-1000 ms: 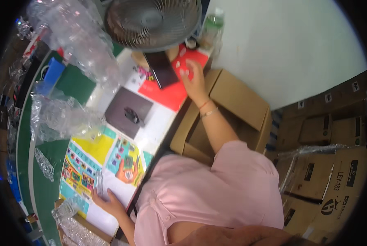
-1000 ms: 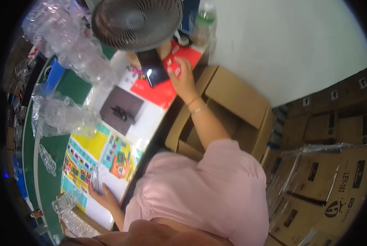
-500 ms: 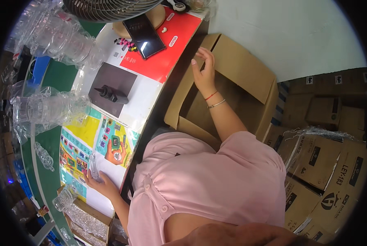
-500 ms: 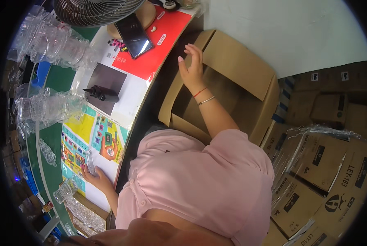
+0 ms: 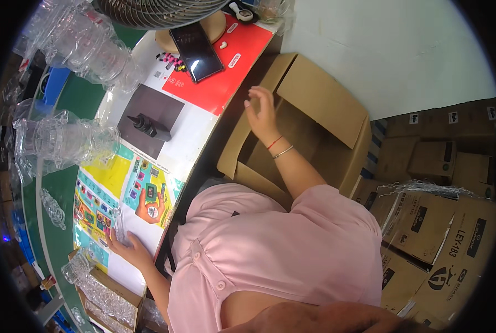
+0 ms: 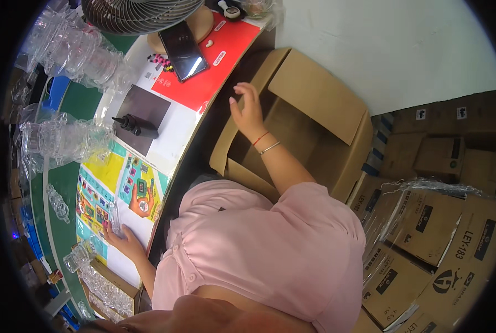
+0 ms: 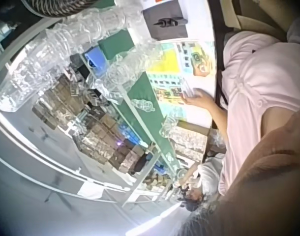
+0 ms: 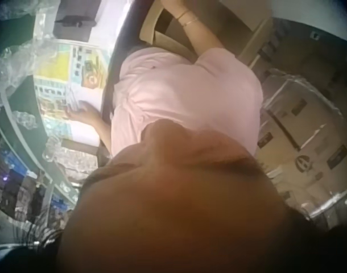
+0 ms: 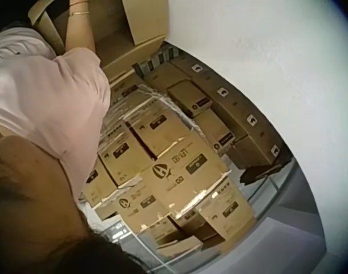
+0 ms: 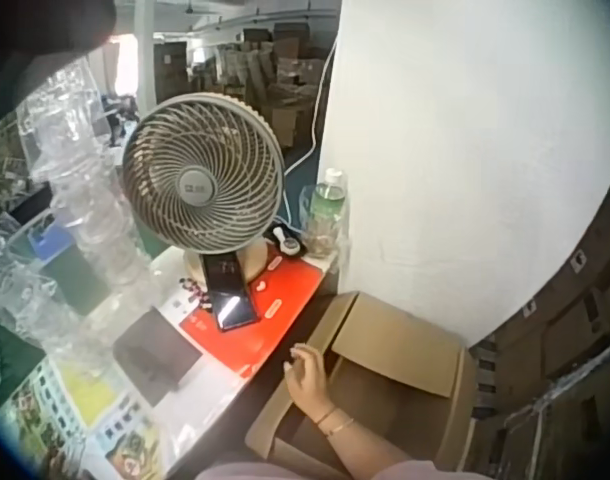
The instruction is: The person unwraps glass containers from plastic bags, applies liquid from a squeeze bottle onto glass tubes, attaches the tubes to the glass containers, and handles an earbud case and a smartphone.
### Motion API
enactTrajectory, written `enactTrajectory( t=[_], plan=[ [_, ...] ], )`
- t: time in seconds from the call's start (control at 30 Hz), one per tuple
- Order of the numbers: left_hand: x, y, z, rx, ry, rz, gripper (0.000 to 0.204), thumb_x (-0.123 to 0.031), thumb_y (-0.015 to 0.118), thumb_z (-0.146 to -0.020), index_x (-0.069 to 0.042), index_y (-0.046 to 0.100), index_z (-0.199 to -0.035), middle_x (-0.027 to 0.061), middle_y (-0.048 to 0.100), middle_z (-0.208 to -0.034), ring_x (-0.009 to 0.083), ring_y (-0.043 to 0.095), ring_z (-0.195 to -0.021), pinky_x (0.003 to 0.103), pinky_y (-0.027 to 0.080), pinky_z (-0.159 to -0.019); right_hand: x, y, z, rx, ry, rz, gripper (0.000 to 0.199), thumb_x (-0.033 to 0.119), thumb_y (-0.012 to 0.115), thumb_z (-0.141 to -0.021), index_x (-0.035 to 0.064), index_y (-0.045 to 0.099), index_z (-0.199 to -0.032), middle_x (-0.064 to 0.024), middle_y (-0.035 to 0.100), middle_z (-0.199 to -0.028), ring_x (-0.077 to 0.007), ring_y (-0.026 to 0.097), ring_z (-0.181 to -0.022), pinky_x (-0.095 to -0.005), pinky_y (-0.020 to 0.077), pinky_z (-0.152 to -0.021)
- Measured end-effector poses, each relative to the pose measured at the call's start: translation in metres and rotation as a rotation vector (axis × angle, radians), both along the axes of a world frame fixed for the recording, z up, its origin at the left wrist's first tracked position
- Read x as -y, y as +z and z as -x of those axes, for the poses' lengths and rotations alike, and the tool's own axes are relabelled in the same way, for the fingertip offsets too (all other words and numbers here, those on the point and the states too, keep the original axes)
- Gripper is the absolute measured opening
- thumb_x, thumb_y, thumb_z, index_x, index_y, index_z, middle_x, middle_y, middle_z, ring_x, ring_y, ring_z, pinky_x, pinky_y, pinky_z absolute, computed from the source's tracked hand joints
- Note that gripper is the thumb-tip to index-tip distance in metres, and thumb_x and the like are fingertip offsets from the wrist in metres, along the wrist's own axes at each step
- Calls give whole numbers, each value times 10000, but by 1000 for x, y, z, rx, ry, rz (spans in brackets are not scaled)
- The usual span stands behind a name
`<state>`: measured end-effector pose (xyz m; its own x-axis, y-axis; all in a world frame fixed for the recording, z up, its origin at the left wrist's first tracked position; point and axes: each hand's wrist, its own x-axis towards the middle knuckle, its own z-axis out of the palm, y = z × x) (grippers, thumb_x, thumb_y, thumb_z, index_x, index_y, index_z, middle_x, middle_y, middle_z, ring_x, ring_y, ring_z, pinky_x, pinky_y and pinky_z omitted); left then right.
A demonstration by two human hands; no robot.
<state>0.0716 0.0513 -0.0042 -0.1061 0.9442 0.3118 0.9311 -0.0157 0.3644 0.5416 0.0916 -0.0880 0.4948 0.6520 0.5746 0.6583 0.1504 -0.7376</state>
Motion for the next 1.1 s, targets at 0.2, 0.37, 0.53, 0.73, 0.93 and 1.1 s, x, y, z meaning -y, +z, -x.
enactTrajectory(
  t=[0.2,0.37,0.53,0.73,0.93,1.1],
  plan=[
    [2,0,2,14,-13,-34,422,-74,559,-851,36,451,-1245,205,351,-1367,357,301,-1304,467,270,-1063,-2,6,13,-44,54,29,289,6,589,-813,5,486,-1083,-155,490,-1142,-242,560,-939,-334,445,-870],
    [1,0,2,35,-11,-24,432,-68,557,-847,27,449,-1254,204,344,-1369,354,300,-1303,467,263,-1068,-4,8,10,-44,43,7,285,11,593,-812,5,484,-1076,-158,492,-1136,-253,562,-928,-337,450,-860],
    [3,1,3,20,-17,-41,436,-62,552,-844,13,448,-1260,210,341,-1368,360,298,-1301,469,259,-1070,-13,34,4,77,-50,-98,285,31,593,-818,6,486,-1081,-168,503,-1132,-296,531,-990,-371,428,-893],
    [2,3,0,48,-17,-22,454,-72,552,-835,16,428,-1263,221,309,-1387,398,294,-1294,498,259,-1067,-73,99,8,278,-66,-103,400,160,639,-814,14,475,-1149,-179,519,-1116,-337,470,-1079,-425,352,-948],
    [2,4,0,82,11,-24,460,-94,558,-835,20,426,-1261,229,297,-1394,405,290,-1294,495,264,-1060,-167,109,15,527,-230,303,751,485,682,-696,0,454,-1221,-174,521,-1162,-383,434,-1062,-551,261,-948],
    [2,7,-1,131,3,-15,465,-98,563,-828,31,426,-1253,232,298,-1392,405,293,-1291,491,271,-1056,-194,131,33,425,-233,550,895,590,619,-699,5,377,-1331,-193,426,-1325,-380,365,-1202,-552,159,-1040]
  ],
)
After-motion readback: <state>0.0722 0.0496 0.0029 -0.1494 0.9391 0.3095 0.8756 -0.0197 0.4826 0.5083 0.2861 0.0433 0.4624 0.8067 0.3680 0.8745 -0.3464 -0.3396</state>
